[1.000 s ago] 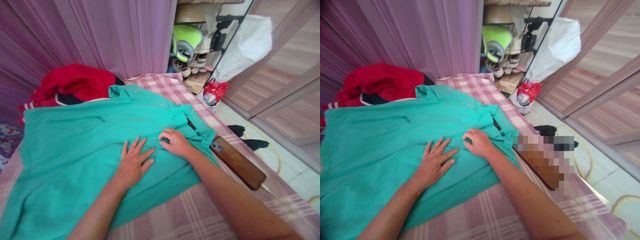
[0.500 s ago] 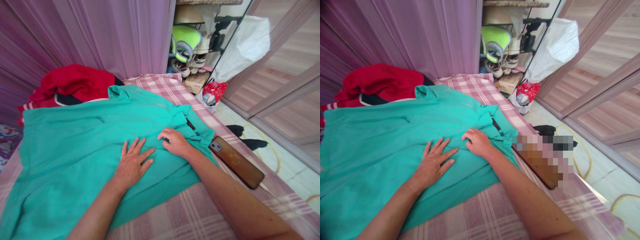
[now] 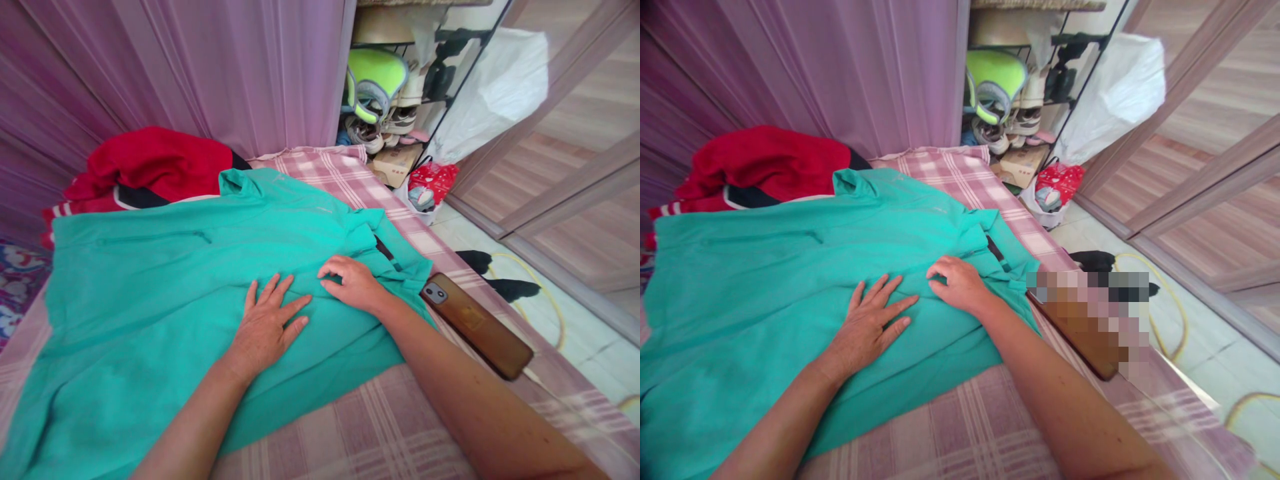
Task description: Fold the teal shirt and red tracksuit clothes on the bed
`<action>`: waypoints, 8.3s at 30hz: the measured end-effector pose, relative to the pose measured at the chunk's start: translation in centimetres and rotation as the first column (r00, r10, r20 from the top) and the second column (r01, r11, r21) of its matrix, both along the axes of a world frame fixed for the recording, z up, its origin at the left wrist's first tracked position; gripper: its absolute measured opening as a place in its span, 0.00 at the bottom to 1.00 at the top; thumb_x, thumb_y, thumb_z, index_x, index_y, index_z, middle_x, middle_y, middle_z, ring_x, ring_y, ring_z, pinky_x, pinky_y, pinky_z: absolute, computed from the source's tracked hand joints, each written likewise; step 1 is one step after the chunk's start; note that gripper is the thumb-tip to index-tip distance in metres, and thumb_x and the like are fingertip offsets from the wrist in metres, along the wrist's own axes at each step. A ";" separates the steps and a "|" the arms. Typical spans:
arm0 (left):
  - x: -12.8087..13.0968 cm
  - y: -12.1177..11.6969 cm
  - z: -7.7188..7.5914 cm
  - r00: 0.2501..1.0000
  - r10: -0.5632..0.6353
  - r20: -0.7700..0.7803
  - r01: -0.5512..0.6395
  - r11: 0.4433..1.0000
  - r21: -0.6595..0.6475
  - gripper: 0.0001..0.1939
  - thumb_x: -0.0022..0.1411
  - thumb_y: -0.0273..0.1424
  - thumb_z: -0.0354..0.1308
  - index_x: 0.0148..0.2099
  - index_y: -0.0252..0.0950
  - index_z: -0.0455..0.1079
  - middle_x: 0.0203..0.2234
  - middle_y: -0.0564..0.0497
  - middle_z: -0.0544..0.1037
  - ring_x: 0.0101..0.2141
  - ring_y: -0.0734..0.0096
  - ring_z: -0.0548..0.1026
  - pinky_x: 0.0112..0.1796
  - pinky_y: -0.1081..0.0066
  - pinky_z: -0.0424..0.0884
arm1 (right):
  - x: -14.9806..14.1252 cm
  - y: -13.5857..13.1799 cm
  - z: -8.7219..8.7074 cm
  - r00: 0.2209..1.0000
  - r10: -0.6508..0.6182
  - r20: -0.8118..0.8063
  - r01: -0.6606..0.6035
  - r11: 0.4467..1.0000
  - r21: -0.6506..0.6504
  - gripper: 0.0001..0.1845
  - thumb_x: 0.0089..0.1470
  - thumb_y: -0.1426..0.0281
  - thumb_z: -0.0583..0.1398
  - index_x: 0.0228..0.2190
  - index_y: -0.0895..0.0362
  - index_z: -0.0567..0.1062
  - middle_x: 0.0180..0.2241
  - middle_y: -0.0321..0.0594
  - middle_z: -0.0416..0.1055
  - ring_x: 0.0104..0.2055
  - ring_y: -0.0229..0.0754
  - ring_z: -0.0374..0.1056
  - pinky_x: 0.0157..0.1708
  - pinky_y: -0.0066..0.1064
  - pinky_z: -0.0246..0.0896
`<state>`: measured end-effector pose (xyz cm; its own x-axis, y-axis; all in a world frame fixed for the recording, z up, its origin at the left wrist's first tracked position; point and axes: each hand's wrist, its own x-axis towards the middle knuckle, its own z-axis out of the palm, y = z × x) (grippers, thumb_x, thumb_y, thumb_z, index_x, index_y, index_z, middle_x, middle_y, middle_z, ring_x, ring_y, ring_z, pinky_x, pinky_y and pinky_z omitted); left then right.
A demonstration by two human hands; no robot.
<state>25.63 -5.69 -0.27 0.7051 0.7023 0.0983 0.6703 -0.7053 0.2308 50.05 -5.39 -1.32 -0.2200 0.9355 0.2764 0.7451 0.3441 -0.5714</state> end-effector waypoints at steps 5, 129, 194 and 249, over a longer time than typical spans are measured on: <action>0.1 0.0 0.1 1.000 0.001 0.003 -0.001 1.000 -0.015 0.20 0.69 0.45 0.49 0.61 0.56 0.68 0.67 0.49 0.60 0.67 0.50 0.54 0.62 0.38 0.44 | 0.2 -0.1 0.3 1.000 0.025 -0.016 -0.026 0.998 -0.055 0.08 0.51 0.75 0.62 0.36 0.55 0.78 0.36 0.38 0.74 0.38 0.40 0.70 0.41 0.32 0.63; -21.4 -13.1 8.9 0.932 0.304 -0.198 -0.351 0.892 -0.283 0.27 0.63 0.35 0.42 0.59 0.40 0.70 0.56 0.53 0.75 0.55 0.66 0.72 0.57 0.68 0.64 | 0.4 -12.6 7.8 0.950 0.237 0.202 -0.140 0.905 -0.401 0.24 0.57 0.59 0.56 0.50 0.55 0.77 0.51 0.44 0.76 0.52 0.48 0.72 0.54 0.37 0.65; -12.8 -8.2 0.2 0.869 0.483 -0.105 -0.487 0.873 -0.013 0.32 0.69 0.47 0.41 0.71 0.45 0.51 0.70 0.50 0.52 0.68 0.59 0.49 0.65 0.51 0.45 | -1.5 -11.5 -0.9 0.811 -0.260 0.524 0.271 0.961 0.057 0.25 0.66 0.59 0.48 0.60 0.49 0.68 0.64 0.43 0.60 0.67 0.47 0.53 0.64 0.47 0.46; -12.9 -7.8 -0.4 0.859 0.493 -0.136 -0.488 0.870 0.072 0.31 0.69 0.48 0.40 0.71 0.46 0.51 0.69 0.51 0.54 0.68 0.59 0.52 0.65 0.51 0.48 | -1.9 -11.7 -0.7 0.818 -0.263 0.512 0.279 0.959 0.047 0.26 0.66 0.59 0.47 0.61 0.51 0.67 0.65 0.43 0.60 0.67 0.47 0.53 0.65 0.46 0.45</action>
